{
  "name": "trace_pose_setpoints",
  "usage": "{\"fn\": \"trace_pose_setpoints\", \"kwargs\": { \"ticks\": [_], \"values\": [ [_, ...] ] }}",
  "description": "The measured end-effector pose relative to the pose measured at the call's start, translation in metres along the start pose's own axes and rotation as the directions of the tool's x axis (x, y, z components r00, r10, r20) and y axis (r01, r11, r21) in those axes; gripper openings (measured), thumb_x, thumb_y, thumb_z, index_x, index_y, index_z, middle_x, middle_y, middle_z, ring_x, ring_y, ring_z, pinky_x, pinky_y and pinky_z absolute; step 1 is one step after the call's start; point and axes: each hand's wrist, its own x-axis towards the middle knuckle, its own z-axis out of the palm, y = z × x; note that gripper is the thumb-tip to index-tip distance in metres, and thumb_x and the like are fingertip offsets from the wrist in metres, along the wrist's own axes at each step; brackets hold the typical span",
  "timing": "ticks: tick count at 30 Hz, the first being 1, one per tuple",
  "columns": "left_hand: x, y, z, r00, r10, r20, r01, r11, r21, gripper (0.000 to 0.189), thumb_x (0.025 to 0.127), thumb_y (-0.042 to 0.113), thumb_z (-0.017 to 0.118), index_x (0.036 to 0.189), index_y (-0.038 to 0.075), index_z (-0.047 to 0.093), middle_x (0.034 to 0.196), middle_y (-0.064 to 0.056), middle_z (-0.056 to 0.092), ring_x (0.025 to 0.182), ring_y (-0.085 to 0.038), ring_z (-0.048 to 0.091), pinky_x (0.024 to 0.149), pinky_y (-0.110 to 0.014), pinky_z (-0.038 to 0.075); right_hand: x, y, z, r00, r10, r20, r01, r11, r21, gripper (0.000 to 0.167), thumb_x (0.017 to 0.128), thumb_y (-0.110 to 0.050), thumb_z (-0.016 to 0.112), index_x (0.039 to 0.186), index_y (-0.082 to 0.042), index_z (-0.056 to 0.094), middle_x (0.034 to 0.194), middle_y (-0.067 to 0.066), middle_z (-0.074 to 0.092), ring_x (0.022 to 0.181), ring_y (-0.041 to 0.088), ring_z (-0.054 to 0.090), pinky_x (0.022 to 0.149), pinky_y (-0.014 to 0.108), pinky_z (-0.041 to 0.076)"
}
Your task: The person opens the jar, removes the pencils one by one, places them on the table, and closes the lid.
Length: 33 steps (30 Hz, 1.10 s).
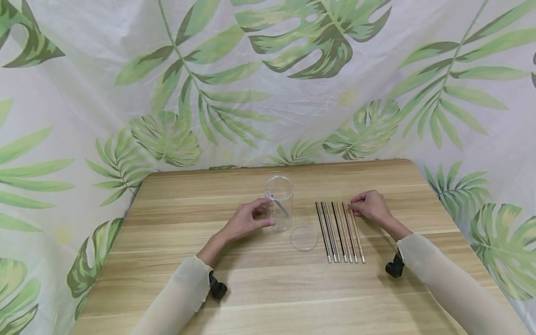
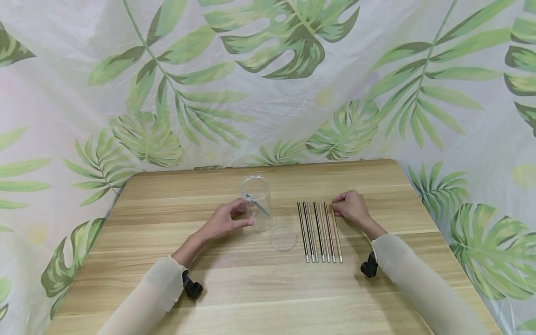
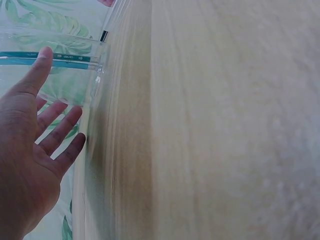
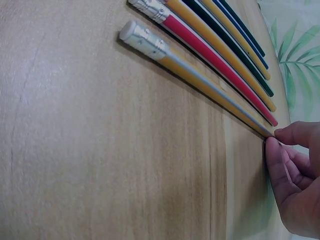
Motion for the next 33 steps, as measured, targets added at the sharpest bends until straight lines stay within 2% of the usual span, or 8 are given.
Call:
{"fn": "trace_pose_setpoints", "kwargs": {
  "ticks": [10,17,19,22,24,27,30,33],
  "values": [
    [0.0,0.001,-0.001,1.0,-0.013,-0.001,0.013,1.0,0.008,0.066,0.087,0.023,0.091,0.141,0.0,0.062,0.13,-0.016,0.073,0.116,-0.03,0.072,0.105,-0.046,0.058,0.0,-0.003,-0.002,0.999,-0.027,0.019,0.028,0.999,-0.04,0.02,0.094,-0.007,0.079,0.104,0.01,0.077,0.088,0.018,0.08,0.065,0.011,0.074,0.063,0.023,0.063],
    [0.0,0.001,-0.001,1.0,-0.009,0.003,0.009,1.0,-0.016,0.066,0.087,0.022,0.091,0.141,-0.001,0.061,0.129,-0.017,0.074,0.117,-0.031,0.072,0.104,-0.048,0.058,0.002,-0.018,-0.012,0.994,-0.106,0.007,0.106,0.985,-0.133,0.021,0.098,-0.01,0.073,0.107,0.009,0.077,0.09,0.018,0.079,0.071,0.025,0.077,0.062,0.021,0.06],
    [0.0,0.0,-0.001,1.0,-0.007,0.005,0.007,1.0,-0.025,0.066,0.087,0.021,0.091,0.141,-0.001,0.061,0.129,-0.018,0.073,0.117,-0.032,0.072,0.104,-0.048,0.058,0.002,-0.026,-0.015,0.992,-0.129,0.008,0.129,0.983,-0.133,0.024,0.1,-0.013,0.073,0.109,0.009,0.076,0.093,0.02,0.078,0.076,0.031,0.078,0.063,0.024,0.062],
    [0.0,0.0,-0.001,1.0,-0.004,0.008,0.005,1.0,-0.03,0.067,0.086,0.021,0.091,0.142,-0.001,0.06,0.13,-0.019,0.073,0.117,-0.032,0.072,0.105,-0.048,0.058,0.001,-0.042,-0.018,0.986,-0.162,0.027,0.164,0.98,-0.111,0.028,0.102,-0.017,0.071,0.116,0.008,0.074,0.103,0.025,0.077,0.085,0.038,0.077,0.072,0.038,0.066],
    [0.0,0.0,-0.001,1.0,-0.002,0.01,0.003,1.0,-0.031,0.067,0.087,0.022,0.091,0.142,-0.001,0.06,0.131,-0.019,0.072,0.117,-0.032,0.071,0.105,-0.049,0.058,0.001,-0.053,-0.019,0.978,-0.201,0.047,0.205,0.974,-0.099,0.031,0.103,-0.017,0.071,0.12,0.008,0.072,0.107,0.027,0.076,0.09,0.041,0.076,0.076,0.043,0.067],
    [0.0,0.0,-0.001,1.0,-0.004,0.012,0.005,1.0,-0.029,0.068,0.087,0.023,0.09,0.143,-0.001,0.06,0.131,-0.018,0.072,0.118,-0.032,0.071,0.105,-0.048,0.058,-0.001,-0.073,-0.019,0.957,-0.28,0.073,0.286,0.953,-0.101,0.031,0.103,-0.019,0.071,0.123,0.005,0.073,0.104,0.022,0.077,0.089,0.039,0.076,0.075,0.039,0.066],
    [0.0,-0.001,-0.001,1.0,-0.005,0.014,0.005,1.0,-0.029,0.068,0.087,0.024,0.091,0.142,0.0,0.06,0.132,-0.017,0.072,0.118,-0.032,0.071,0.105,-0.048,0.057,-0.003,-0.094,-0.017,0.926,-0.365,0.095,0.374,0.921,-0.11,0.028,0.102,-0.019,0.073,0.122,0.002,0.075,0.1,0.013,0.078,0.087,0.033,0.075,0.069,0.029,0.062],
    [0.0,0.0,-0.001,1.0,-0.002,0.018,0.002,0.999,-0.034,0.068,0.086,0.023,0.091,0.142,-0.001,0.061,0.133,-0.018,0.072,0.118,-0.032,0.071,0.105,-0.048,0.057,-0.005,-0.116,-0.014,0.885,-0.451,0.119,0.463,0.878,-0.118,0.025,0.101,-0.017,0.074,0.12,0.0,0.077,0.101,0.011,0.078,0.091,0.028,0.073,0.073,0.027,0.06]
  ]
}}
